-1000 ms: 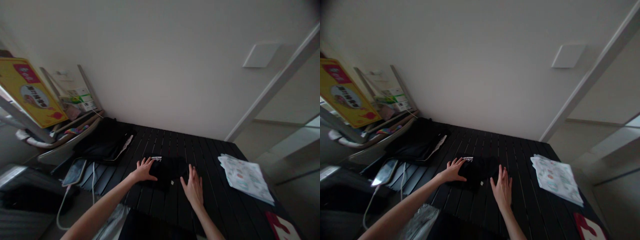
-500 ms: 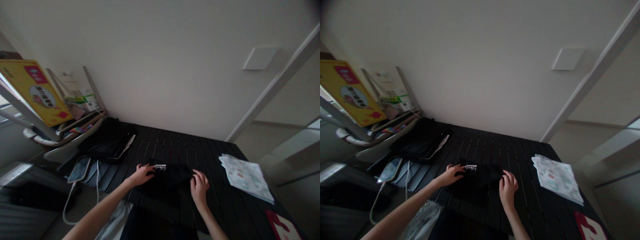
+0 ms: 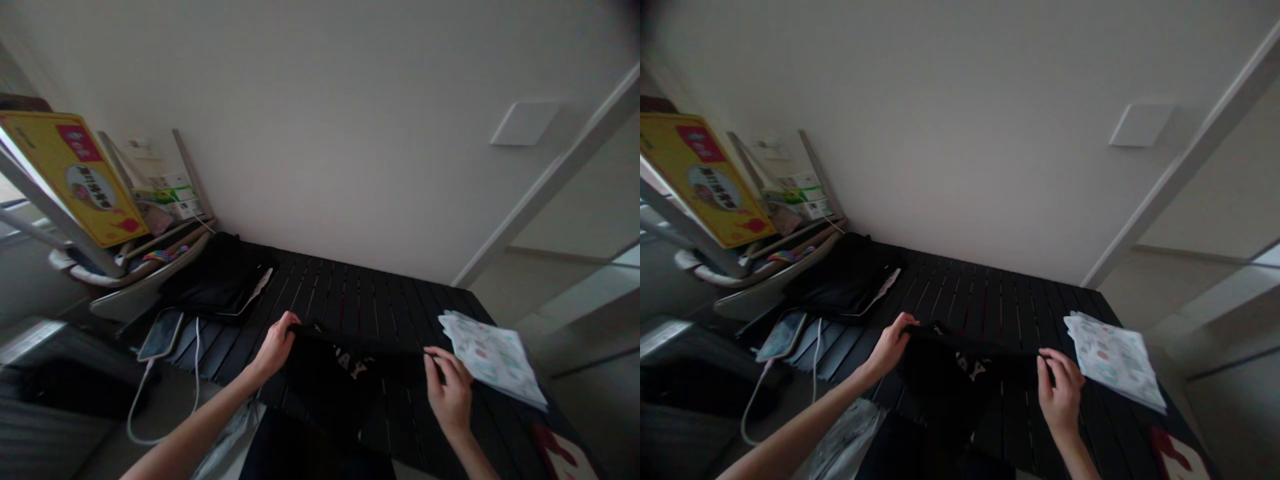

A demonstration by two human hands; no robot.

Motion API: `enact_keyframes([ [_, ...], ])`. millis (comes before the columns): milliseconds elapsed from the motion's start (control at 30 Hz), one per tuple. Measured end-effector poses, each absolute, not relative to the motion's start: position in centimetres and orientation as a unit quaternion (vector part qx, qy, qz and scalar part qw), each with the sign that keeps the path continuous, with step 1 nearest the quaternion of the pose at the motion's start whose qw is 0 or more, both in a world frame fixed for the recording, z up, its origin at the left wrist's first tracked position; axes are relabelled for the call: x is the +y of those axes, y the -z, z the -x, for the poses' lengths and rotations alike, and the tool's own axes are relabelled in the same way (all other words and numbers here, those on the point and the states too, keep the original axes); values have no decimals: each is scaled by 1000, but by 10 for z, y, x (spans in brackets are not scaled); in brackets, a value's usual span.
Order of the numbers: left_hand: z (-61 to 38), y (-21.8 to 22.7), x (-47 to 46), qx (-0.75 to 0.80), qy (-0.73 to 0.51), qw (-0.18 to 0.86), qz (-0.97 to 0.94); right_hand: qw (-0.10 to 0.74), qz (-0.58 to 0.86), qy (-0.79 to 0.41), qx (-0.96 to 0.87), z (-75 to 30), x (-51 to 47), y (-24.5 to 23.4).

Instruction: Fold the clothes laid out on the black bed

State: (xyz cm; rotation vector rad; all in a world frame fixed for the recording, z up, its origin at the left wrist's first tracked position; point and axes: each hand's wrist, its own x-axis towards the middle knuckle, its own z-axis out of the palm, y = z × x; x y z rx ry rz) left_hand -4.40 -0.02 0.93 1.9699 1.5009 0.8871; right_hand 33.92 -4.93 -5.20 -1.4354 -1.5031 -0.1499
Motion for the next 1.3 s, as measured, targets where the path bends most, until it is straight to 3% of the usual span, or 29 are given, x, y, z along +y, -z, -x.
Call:
enact_keyframes([
  [133,35,-41,-3,534,-324,277,-730,539,614,-5,-576,-341,-52,34],
  [300,40,-76,11,441,-124,322,-828,539,637,18,-550,-356,-44,31],
  [400,45,-83,36,417,-70,244,-873,507,629,17,-590,-368,-29,41],
  [533,32,-80,86,455,-96,107,-879,464,659,50,-590,-370,10,49],
  [733,-19,-46,115,580,-161,-10,-799,320,783,77,-529,-329,58,49],
  [900,-41,27,83,576,-106,29,-810,260,734,56,-624,-268,36,85],
  [1033,-33,69,65,608,-59,69,-789,162,718,6,-677,-235,12,121],
  [1300,13,70,40,595,-47,66,-799,73,675,-33,-734,-260,20,126],
])
